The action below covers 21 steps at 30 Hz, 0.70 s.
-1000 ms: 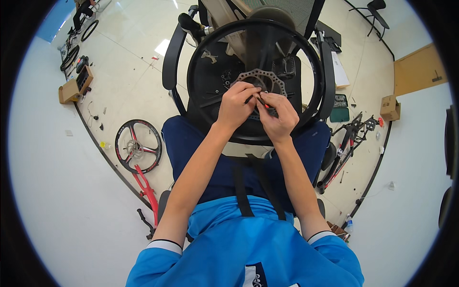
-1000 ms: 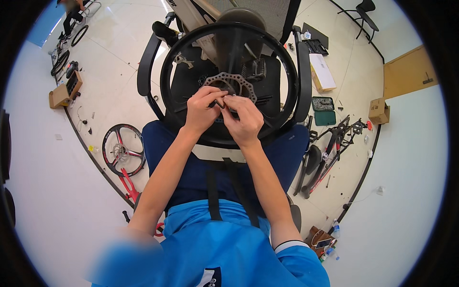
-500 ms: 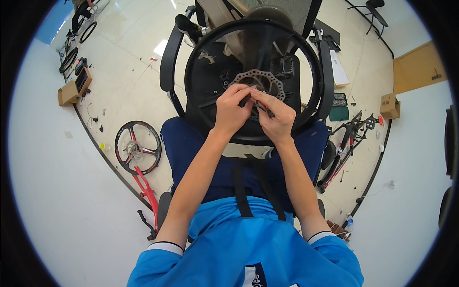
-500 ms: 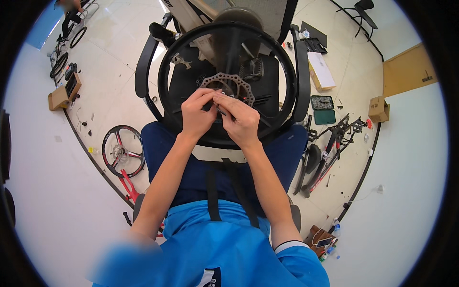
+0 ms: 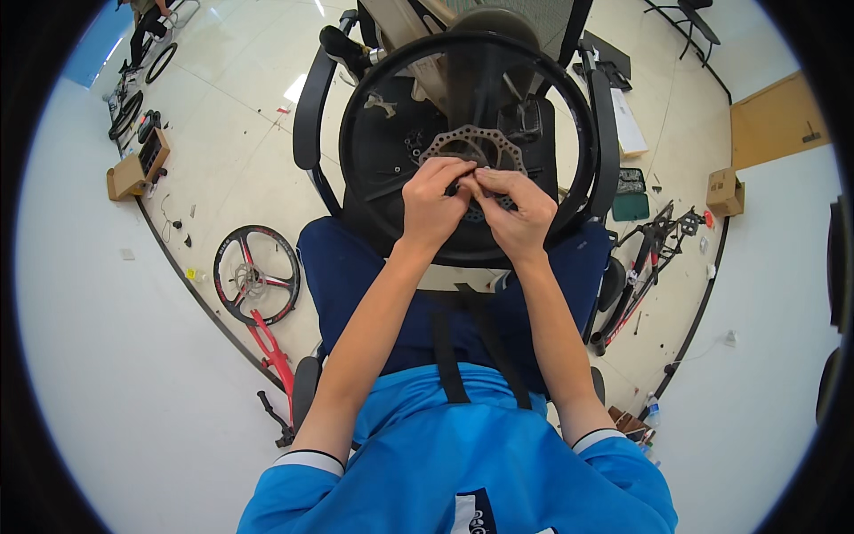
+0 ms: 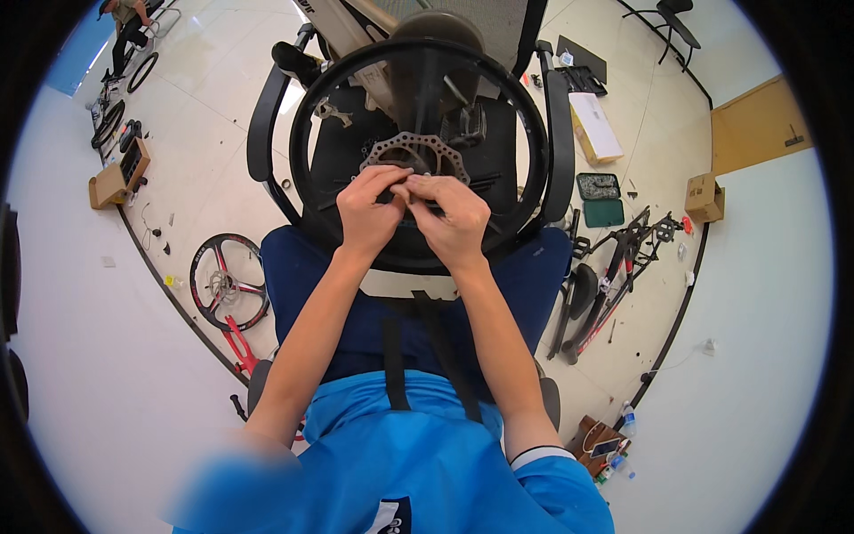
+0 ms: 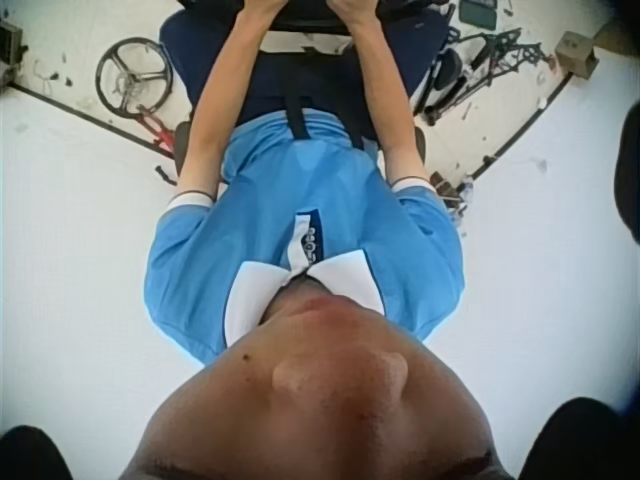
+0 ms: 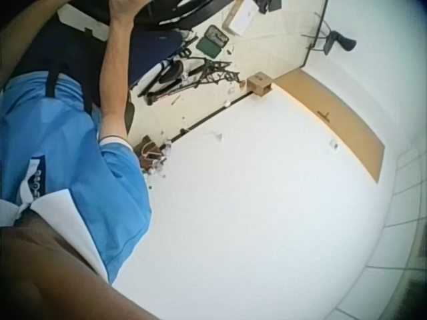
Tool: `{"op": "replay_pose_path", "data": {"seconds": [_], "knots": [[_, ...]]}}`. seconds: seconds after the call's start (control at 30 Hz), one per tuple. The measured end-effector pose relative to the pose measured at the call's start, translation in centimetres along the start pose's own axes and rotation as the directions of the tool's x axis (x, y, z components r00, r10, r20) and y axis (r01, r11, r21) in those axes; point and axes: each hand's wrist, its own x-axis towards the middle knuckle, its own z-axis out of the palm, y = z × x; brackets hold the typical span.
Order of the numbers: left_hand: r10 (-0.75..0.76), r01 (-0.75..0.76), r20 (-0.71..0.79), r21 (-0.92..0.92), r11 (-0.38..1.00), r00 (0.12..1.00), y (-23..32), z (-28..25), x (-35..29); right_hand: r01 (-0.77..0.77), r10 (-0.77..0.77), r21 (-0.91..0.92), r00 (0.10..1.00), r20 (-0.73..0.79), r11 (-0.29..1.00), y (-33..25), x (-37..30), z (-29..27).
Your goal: The person is assembling a bicycle disc brake rotor onto a wheel hub. They use a small tool to tighten the mounting bolts on the rotor while the wheel is resting on a chair.
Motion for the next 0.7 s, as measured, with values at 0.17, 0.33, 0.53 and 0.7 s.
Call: {"op": "replay_pose_path", "data": {"seconds": [0.17,0.33,0.53,0.7], "knots": [[0.062,-0.061,0.023,-0.061,0.996,0.998,-0.4,0.0,0.3,-0.07,0.07,-0.085,0.998,0.004,0.994,-0.4,-0.2,0.1],[0.154,-0.151,0.113,-0.036,0.988,0.982,-0.6,-0.5,1.2,0.012,-0.013,0.011,0.995,0.101,1.0,-1.5,0.8,-0.1],[0.097,-0.1,0.116,0.019,0.995,0.989,-0.1,-0.7,0.9,-0.207,0.197,0.163,0.977,0.077,0.965,-0.7,-0.2,0.1],[0.045,-0.042,0.055,-0.052,0.998,0.997,-0.1,-0.3,0.8,-0.111,0.117,0.099,0.992,-0.056,0.989,0.4,0.5,0.5]]}}
